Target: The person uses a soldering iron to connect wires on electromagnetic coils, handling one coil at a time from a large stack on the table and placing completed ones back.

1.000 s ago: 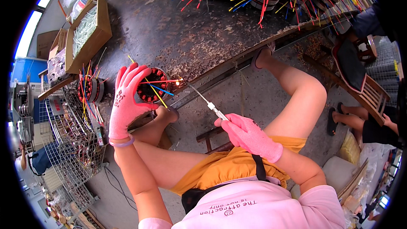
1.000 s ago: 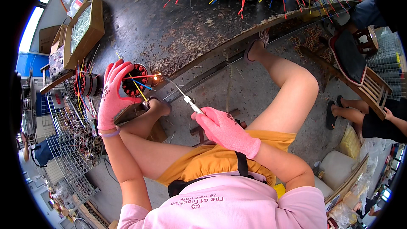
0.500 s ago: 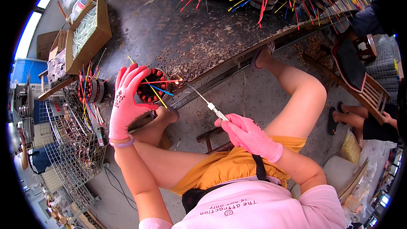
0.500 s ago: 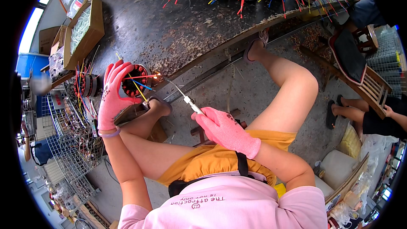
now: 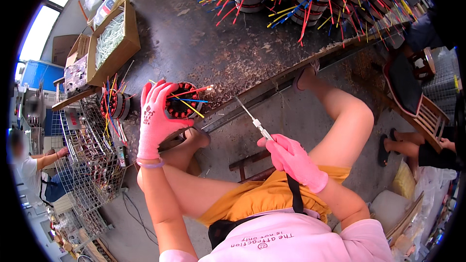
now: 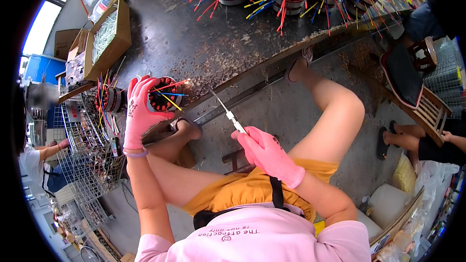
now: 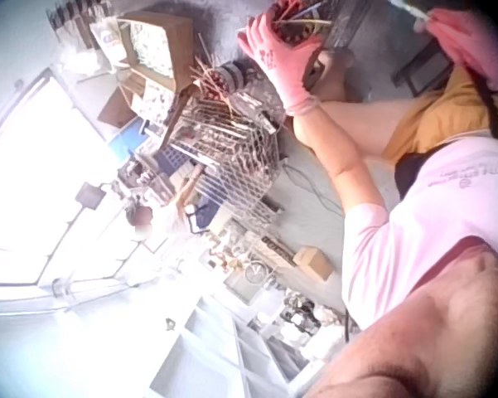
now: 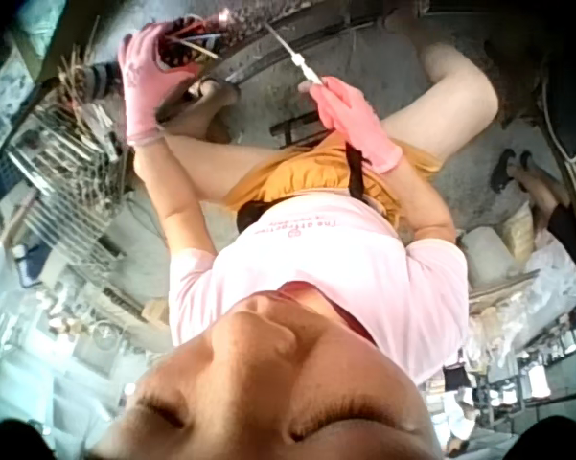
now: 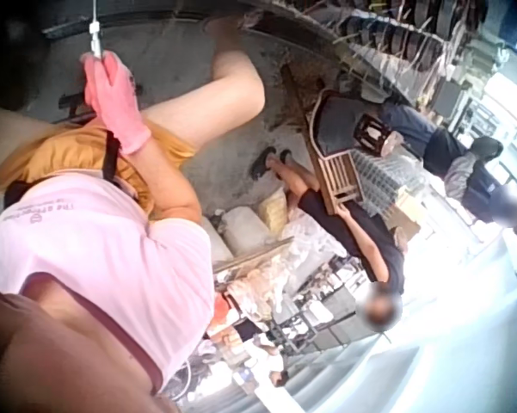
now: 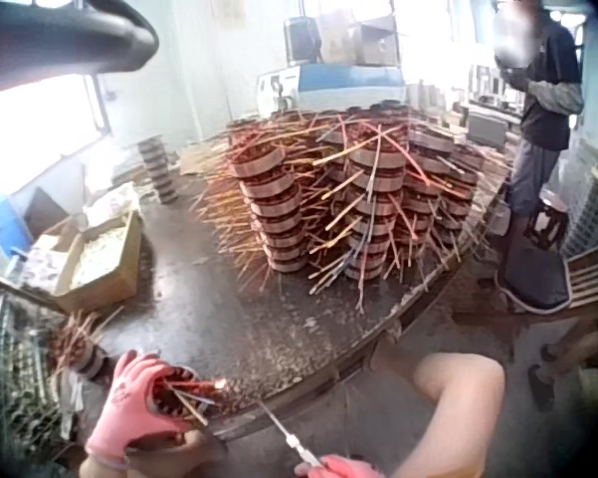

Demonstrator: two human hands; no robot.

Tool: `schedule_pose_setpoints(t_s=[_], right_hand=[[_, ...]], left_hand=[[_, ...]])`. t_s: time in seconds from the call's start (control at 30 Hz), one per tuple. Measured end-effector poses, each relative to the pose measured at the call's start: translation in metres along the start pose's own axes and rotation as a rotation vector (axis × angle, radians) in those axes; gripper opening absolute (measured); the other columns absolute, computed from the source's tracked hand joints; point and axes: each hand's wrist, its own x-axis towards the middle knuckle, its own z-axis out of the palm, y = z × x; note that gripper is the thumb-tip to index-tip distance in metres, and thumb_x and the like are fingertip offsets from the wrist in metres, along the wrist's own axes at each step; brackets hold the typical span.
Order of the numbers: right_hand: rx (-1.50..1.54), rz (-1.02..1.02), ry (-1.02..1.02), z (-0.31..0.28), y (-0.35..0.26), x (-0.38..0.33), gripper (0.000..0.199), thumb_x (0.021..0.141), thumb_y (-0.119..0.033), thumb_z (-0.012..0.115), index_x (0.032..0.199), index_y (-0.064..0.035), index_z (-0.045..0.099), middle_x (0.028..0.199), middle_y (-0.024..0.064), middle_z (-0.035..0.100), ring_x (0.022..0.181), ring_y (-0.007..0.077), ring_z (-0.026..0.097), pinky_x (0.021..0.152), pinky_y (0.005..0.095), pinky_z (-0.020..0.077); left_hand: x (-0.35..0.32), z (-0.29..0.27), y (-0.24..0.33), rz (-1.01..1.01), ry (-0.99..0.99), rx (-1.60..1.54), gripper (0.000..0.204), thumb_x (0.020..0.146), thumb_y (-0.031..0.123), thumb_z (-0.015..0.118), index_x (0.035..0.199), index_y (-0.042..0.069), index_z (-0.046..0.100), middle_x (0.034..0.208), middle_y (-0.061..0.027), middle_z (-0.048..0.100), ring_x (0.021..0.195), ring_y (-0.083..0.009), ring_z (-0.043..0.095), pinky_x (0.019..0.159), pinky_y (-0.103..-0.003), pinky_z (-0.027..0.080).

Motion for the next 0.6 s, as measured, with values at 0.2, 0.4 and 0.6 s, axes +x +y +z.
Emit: schedule_pose_setpoints(t_s=[0.2,0.4,0.6], right_hand=[[0.012,-0.037,0.002,-0.012,-0.005,0.000,0.029,0.103,-0.022,0.049,0.119,-0.0003,0.060,0.064,-0.0068,0.043,0.055,0.0027,0.038,0.049,0.0209,0.0281],[0.117,-0.076,-0.007,-0.016,-0.005,0.005,0.030,0.103,-0.024,0.052,0.119,0.0011,0.059,0.060,-0.0070,0.041,0.051,0.0028,0.034,0.047,0.0213,0.0247],[0.149,-0.054,0.022,-0.023,-0.017,-0.001,0.028,0.103,-0.022,0.052,0.120,0.0000,0.059,0.061,-0.0071,0.042,0.053,0.0027,0.036,0.049,0.0206,0.0261]], left_hand=[[0.046,0.014,-0.011,-0.311,-0.009,0.181,0.091,0.054,0.051,0.087,0.125,0.004,0.057,0.126,-0.0136,0.060,0.130,-0.0298,0.047,0.118,-0.050,0.018],[0.100,0.039,-0.063,-0.447,0.140,0.262,0.088,0.057,0.055,0.085,0.126,0.007,0.059,0.121,-0.0100,0.060,0.123,-0.0259,0.051,0.116,-0.046,0.020],[0.144,0.051,-0.088,-0.582,0.151,0.280,0.088,0.057,0.060,0.084,0.127,0.013,0.060,0.124,-0.0089,0.060,0.125,-0.0255,0.051,0.118,-0.051,0.016]])
